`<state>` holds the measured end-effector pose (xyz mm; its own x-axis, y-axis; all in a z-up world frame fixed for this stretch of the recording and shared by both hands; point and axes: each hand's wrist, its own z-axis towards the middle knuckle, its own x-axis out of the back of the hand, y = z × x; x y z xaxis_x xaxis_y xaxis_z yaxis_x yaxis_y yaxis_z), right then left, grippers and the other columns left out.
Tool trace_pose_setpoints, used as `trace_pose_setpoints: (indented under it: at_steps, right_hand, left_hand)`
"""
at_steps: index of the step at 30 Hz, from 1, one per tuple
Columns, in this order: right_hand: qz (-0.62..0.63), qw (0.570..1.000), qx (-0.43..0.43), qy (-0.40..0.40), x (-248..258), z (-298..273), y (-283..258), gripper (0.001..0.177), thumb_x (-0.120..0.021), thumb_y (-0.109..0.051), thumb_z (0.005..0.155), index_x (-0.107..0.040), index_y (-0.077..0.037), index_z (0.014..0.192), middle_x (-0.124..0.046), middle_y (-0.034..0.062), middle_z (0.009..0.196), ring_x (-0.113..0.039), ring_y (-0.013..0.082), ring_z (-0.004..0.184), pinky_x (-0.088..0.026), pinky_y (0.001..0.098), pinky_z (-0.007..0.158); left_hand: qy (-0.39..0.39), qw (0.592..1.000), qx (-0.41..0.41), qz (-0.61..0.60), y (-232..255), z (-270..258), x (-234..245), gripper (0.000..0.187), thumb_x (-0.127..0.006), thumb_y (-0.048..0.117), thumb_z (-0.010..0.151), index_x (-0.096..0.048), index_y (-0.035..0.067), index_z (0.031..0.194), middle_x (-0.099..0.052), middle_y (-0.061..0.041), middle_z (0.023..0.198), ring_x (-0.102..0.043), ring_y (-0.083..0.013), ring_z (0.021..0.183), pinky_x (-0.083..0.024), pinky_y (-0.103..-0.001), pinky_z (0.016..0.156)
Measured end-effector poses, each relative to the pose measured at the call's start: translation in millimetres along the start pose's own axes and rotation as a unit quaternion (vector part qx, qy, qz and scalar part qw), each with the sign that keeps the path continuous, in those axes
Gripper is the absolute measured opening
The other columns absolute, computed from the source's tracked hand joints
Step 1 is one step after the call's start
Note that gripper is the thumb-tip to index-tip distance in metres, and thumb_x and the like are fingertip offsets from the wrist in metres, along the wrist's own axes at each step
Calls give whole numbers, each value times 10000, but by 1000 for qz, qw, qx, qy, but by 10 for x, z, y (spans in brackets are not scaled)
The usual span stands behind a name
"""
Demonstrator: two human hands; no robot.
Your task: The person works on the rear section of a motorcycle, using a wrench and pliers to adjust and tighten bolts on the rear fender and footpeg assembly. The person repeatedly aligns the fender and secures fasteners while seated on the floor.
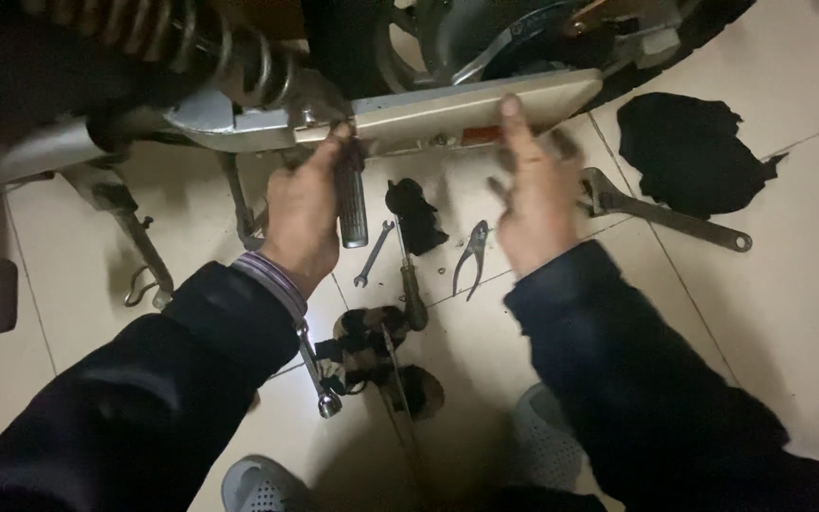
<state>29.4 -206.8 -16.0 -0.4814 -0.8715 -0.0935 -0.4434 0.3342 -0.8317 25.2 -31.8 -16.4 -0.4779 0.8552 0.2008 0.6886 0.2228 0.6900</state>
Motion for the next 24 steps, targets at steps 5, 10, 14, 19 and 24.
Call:
trace_pose_setpoints:
  at_steps: [5, 10, 14, 19, 24]
  right_hand:
    - [78, 973, 197, -87, 347, 623, 272, 739, -824, -440, 764, -443, -126, 1315, -626, 163, 1335, -646, 322, 1228, -541, 503, 1083]
    - [187, 960, 134, -161, 345, 378, 195, 738, -813, -348, 790, -391, -127, 1354, -553, 227, 1429, -603, 380, 1324, -573, 503, 1093]
    - [148, 975, -37, -162, 181, 356, 395, 447, -707, -542, 671, -559, -162, 854, -540, 13, 717, -542, 166, 682, -467, 319, 739]
    - [333, 849, -43, -408, 50, 560, 722, 222, -800, -332, 852, -766, -180, 1010, -729, 105, 1126, -626, 292, 1082, -440, 459, 979]
    - [336, 903, -72, -256, -105, 488, 677, 813, -804, -561, 588, -617, -76, 1214, -660, 189, 1128, -636, 385, 1156, -519, 518, 1063]
  left_hand:
    - [21, 905, -319, 280, -372, -150, 112, 1025, -695, 623, 825, -260, -42, 1472, -377, -231, 1426, -419, -382, 1308, -418, -511, 1063]
    - [36, 567, -673, 473, -315, 45, -56, 825, -804, 467, 883, -393, 62, 1472, -464, -223, 1449, -429, -429, 1339, -361, -628, 1112]
    - [65, 528, -644, 550, -188, 212, -292, 712, -712, 589, 899, -563, 112, 1407, -593, -206, 1269, -537, -403, 1195, -458, -550, 973]
    - [39, 538, -678, 499, -123, 302, -378, 539, -776, 413, 911, -633, 9, 1239, -633, -224, 1175, -592, -435, 1144, -521, -558, 934]
    - [12, 527, -699, 484, 43, 415, -417, 493, -837, 445, 867, -655, 46, 1091, -641, -191, 1014, -574, -380, 929, -500, -488, 755]
